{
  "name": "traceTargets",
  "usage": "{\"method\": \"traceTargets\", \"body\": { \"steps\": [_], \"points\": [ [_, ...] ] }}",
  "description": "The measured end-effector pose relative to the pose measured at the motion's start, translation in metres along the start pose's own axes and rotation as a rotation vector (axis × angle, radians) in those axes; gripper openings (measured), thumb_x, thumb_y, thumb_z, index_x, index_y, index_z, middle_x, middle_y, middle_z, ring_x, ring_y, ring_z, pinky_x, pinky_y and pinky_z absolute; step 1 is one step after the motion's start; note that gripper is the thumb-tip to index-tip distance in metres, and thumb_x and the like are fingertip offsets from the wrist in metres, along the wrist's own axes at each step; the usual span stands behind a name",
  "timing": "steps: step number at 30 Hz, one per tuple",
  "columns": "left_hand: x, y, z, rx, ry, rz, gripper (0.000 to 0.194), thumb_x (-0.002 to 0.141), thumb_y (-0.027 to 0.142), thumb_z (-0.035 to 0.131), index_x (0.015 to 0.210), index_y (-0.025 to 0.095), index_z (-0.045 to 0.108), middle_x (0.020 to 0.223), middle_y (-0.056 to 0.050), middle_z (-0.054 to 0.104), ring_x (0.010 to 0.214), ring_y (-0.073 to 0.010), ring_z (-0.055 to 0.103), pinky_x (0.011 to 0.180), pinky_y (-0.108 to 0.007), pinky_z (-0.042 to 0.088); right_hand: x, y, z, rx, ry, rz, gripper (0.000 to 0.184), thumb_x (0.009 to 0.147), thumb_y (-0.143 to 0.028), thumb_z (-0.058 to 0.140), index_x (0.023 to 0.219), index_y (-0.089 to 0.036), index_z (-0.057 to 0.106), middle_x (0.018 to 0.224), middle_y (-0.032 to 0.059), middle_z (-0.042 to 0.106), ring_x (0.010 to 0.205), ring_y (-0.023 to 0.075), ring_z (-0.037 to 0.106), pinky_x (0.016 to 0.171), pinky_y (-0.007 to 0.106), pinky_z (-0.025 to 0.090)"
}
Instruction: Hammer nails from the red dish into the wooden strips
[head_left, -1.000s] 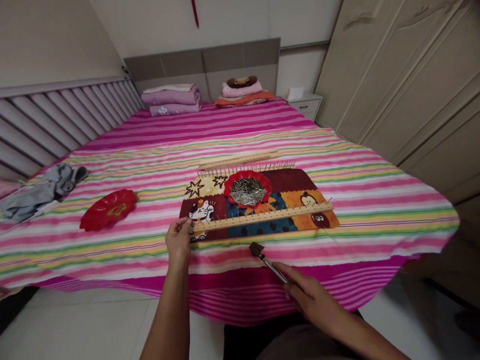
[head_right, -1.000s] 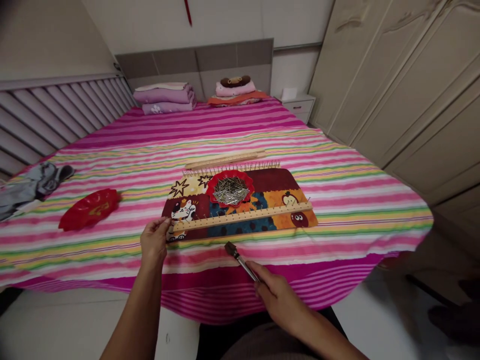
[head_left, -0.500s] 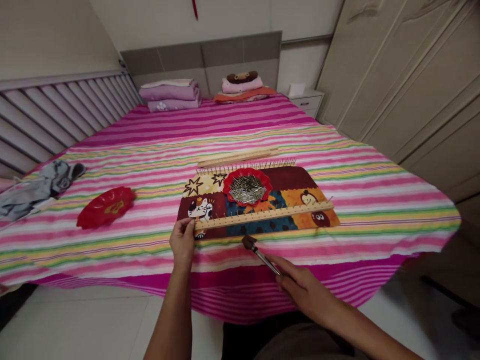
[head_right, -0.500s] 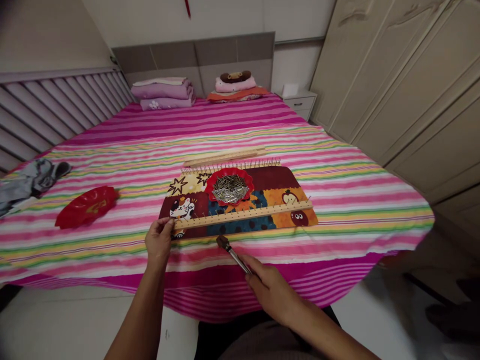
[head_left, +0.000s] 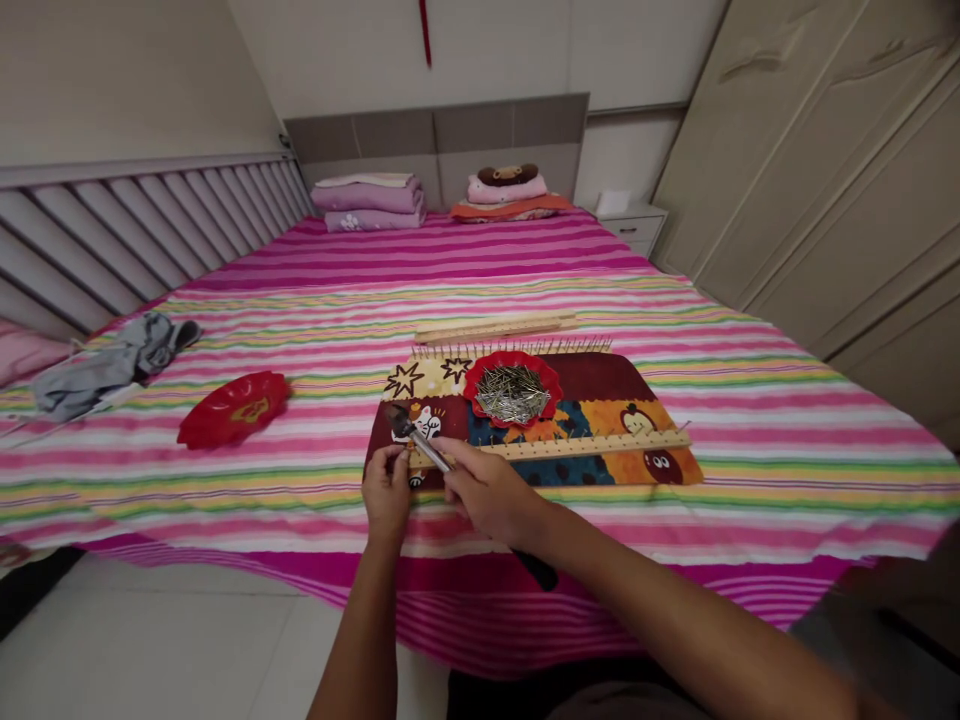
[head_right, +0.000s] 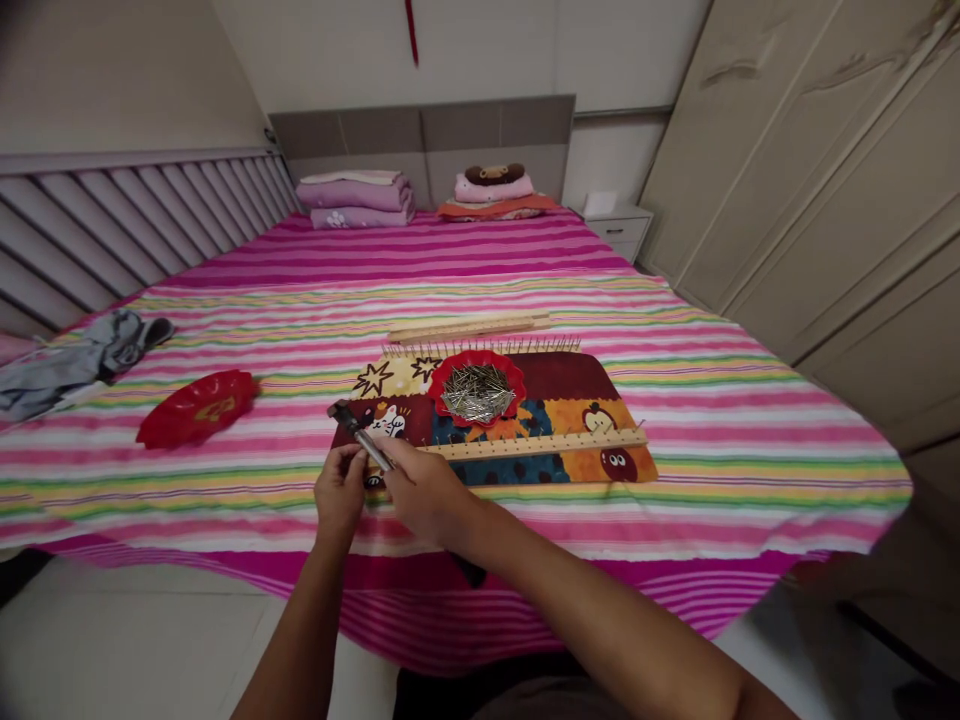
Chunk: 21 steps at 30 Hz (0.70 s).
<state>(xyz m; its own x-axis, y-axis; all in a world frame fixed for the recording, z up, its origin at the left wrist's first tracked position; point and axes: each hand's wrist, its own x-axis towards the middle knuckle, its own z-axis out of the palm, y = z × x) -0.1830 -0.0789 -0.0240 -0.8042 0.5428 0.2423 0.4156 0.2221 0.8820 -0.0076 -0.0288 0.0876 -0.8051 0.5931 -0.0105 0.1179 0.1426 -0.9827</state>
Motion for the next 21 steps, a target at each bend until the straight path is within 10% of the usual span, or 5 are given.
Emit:
{"method": "traceTargets", "body": {
  "steps": [9,21],
  "points": [
    [0.0,-0.004,0.003,-0.027,0.025,-0.002,0.027,0.075,0.043,0.051,0.085,0.02,0.06,0.081,-0.002,0.065,0.075,-0.0163,0.06,0.072,-0.029,0.048,0.02,0.003,0.01,-0.032,-0.008,0.045,0.05,0.083,-0.008,0.039,0.127,-0.025,0.055,0.061,-0.0059,0.051,0.047,0.0083,0.043,0.045,0.017,0.035],
    [0.002,-0.002,0.006,-0.133,0.053,-0.058,0.034,0.069,0.049,0.055,0.083,0.018,0.061,0.08,-0.003,0.065,0.075,-0.017,0.06,0.072,-0.031,0.048,-0.103,0.036,-0.027,-0.11,0.016,-0.025,0.05,0.089,-0.01,0.038,0.134,-0.028,0.049,0.068,-0.0049,0.056,0.055,0.0089,0.046,0.052,0.019,0.039]
  ]
}}
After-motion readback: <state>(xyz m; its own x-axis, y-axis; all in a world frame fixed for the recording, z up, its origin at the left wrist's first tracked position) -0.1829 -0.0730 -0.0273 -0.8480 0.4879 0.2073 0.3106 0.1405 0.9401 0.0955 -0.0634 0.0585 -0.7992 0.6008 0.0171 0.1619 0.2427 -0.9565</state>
